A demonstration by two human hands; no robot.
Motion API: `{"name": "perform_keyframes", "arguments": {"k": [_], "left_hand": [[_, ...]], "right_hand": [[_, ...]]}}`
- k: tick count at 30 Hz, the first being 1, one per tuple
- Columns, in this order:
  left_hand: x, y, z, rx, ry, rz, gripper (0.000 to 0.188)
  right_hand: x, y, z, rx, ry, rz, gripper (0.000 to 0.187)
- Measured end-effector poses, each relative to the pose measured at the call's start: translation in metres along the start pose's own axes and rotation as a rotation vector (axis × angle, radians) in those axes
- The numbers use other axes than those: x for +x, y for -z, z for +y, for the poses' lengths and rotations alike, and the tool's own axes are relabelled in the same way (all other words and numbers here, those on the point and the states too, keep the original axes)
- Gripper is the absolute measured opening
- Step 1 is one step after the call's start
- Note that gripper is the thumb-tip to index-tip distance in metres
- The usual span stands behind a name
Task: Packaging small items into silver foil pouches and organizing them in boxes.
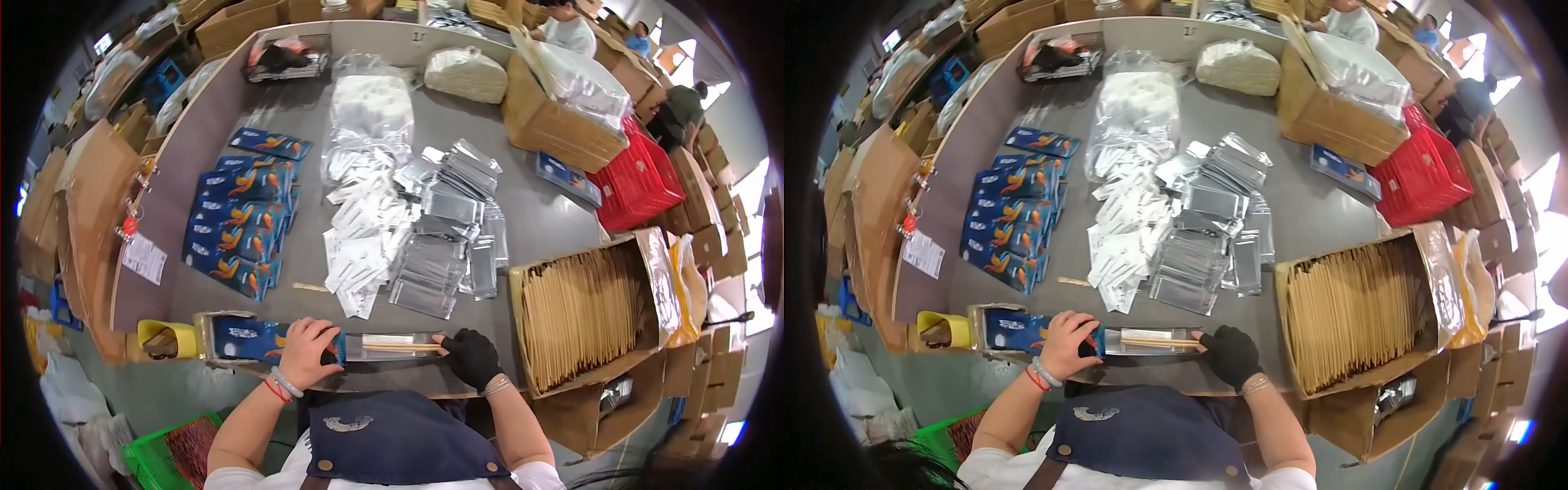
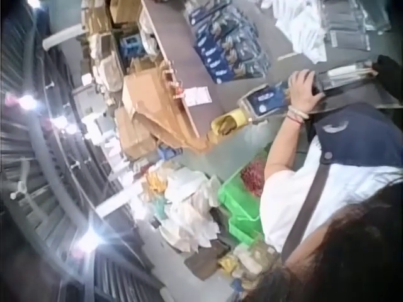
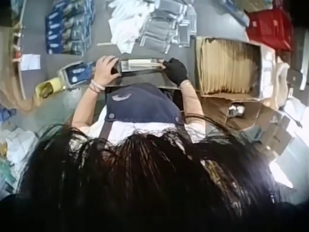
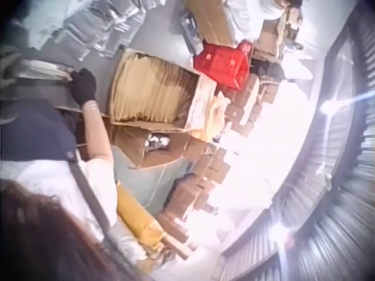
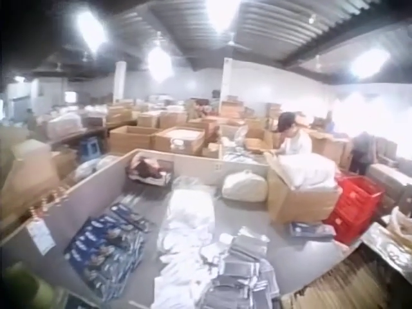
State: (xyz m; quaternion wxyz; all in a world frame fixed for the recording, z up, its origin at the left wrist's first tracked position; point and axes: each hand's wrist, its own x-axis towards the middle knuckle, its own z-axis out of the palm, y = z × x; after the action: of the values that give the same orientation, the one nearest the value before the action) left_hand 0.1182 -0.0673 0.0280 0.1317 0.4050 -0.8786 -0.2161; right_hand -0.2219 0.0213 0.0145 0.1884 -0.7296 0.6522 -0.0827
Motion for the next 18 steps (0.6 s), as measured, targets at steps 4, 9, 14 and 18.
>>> {"name": "perform_keyframes", "arguments": {"k": [4, 9, 14, 18], "left_hand": [[-0.005, -0.014, 0.002, -0.024, -0.039, 0.016, 0.068], [0.008, -0.029, 0.028, 0.025, -0.116, 0.013, 0.068], [0.011, -0.029, 0.028, 0.059, -0.122, -0.019, 0.069], [0.018, -0.036, 0.031, 0.056, -0.149, -0.021, 0.071]], "right_hand": [[0.012, -0.021, -0.016, 0.168, 0.114, 0.021, 0.028], [0.022, -0.047, -0.041, 0.517, -0.008, 0.042, 0.017], [0.017, -0.071, -0.017, 0.355, -0.102, 0.165, 0.021], [0.037, -0.089, -0.071, 0.934, -0.037, 0.102, 0.033]]}}
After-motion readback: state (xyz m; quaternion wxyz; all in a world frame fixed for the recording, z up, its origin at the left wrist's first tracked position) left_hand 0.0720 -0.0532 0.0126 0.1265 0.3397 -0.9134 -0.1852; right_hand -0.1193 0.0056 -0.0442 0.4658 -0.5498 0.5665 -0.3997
